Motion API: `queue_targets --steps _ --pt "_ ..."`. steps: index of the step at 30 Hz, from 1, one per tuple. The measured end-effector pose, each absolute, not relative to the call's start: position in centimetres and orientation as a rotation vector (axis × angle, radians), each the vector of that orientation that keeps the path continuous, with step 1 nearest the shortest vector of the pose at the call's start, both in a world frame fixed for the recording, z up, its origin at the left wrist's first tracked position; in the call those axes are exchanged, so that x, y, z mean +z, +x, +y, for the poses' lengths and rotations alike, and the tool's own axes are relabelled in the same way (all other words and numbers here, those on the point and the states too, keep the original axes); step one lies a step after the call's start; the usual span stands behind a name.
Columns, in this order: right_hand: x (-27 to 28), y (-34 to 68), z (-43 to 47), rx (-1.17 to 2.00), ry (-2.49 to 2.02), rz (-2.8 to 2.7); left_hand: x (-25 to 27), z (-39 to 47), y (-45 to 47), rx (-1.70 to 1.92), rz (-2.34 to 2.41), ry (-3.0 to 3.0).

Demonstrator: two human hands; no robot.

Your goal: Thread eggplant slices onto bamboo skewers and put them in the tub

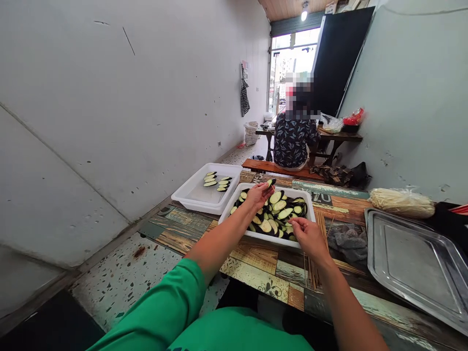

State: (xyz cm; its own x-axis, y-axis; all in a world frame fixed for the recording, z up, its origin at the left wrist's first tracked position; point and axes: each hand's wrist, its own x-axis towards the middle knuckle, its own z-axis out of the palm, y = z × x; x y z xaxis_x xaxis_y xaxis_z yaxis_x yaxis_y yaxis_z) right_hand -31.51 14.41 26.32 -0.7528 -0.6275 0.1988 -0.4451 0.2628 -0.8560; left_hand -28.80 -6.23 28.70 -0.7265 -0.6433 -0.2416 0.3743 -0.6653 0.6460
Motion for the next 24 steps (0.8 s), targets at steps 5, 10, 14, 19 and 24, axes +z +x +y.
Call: queue_targets --steps 5,10,14,19,24 --pt "25.5 -31.7 14.4 -1.543 -0.936 2.355 27.7 -5.7 -29.4 -2.412 -0.937 0.623" --pt "25.6 -31.4 14.3 -1.576 -0.931 2.394 27.6 -5.7 -29.7 -2.468 -1.009 0.660" --pt "25.7 -31.2 14.2 -1.574 -0.957 2.364 28.6 -6.1 -29.3 -2.592 -0.895 0.600" --pt "25.2 -31.3 14.2 -1.622 -0.954 2.312 29.0 -6.2 -28.8 -2.706 -0.962 0.582" --pt "25.1 -31.4 13.9 -1.702 -0.890 2.383 28.4 -5.2 -28.8 -2.831 -1.195 0.540"
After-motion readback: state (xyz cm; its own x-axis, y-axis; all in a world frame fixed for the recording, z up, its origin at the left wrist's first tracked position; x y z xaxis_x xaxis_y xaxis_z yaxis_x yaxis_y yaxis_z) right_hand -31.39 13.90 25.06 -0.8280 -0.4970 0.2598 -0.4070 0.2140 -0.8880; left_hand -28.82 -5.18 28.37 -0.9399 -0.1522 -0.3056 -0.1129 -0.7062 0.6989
